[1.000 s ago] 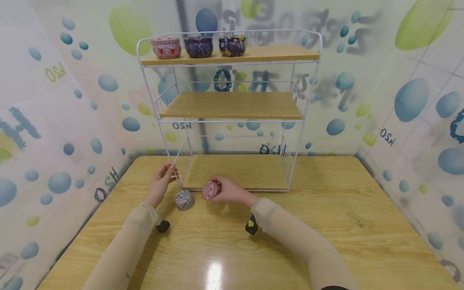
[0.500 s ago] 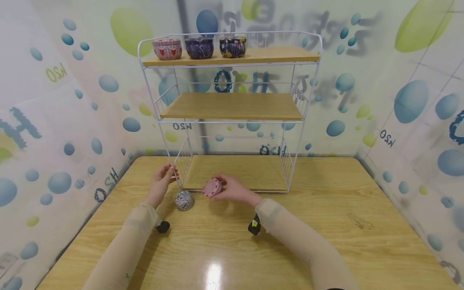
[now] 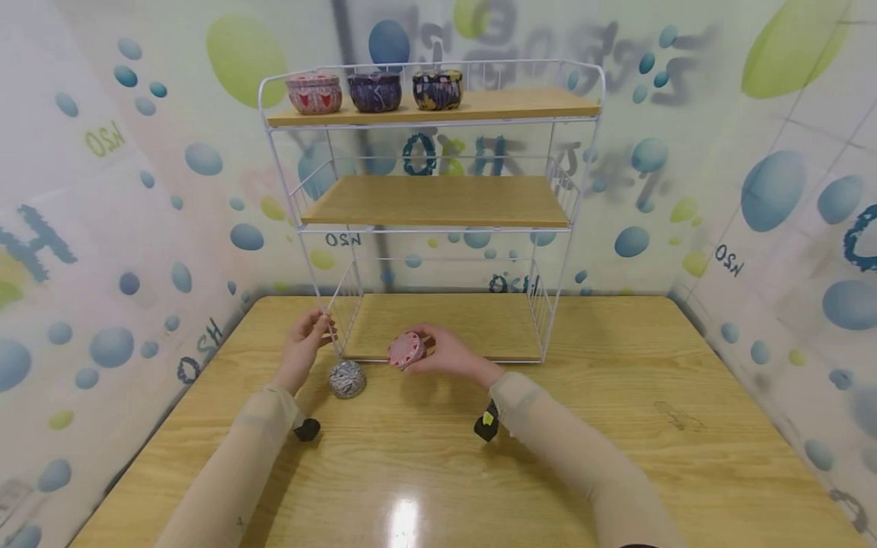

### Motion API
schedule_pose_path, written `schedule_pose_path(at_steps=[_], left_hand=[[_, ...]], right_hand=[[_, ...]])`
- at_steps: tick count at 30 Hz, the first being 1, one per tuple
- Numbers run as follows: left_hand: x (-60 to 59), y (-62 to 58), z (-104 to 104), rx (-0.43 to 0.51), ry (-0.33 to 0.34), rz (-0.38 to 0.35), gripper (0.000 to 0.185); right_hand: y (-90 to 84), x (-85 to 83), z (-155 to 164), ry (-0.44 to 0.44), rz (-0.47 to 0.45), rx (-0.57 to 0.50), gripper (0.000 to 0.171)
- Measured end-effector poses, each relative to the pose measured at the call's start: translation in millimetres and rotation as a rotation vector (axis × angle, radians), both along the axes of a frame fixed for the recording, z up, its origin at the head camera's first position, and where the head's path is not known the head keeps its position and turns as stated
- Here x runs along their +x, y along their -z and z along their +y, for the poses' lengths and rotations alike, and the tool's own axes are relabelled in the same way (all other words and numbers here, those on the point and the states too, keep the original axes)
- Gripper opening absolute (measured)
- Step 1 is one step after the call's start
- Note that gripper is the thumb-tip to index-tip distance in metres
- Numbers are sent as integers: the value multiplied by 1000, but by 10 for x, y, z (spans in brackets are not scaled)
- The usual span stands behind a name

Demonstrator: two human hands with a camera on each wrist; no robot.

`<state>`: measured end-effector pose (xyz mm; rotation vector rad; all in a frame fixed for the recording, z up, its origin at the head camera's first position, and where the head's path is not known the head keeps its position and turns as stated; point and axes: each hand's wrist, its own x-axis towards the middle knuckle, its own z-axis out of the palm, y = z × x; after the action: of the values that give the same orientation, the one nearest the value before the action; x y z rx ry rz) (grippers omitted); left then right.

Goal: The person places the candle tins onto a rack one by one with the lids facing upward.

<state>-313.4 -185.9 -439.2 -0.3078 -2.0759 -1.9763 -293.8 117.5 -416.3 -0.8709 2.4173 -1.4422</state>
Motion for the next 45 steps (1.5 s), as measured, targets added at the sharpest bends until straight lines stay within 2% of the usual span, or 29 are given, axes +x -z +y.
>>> schedule_pose_path(at_steps=[10,18,27,31,45], left_hand=[[17,0,0,-11,3,21,38],[30,-1,7,-5,-6,17,22],[54,-32,25,-7,-8,6,23],[27,0,19,-21,-24,13,23],[39,-14,3,-2,-8,-2,27]], right_hand=[[-103,-4,167,54,27,11,72],[-241,32,262,49,77,-2,69],[-517,141,343,47,79,2,66],[-513,57,429,49,101,0,68],[-853,67,607,105,164,-4,66]])
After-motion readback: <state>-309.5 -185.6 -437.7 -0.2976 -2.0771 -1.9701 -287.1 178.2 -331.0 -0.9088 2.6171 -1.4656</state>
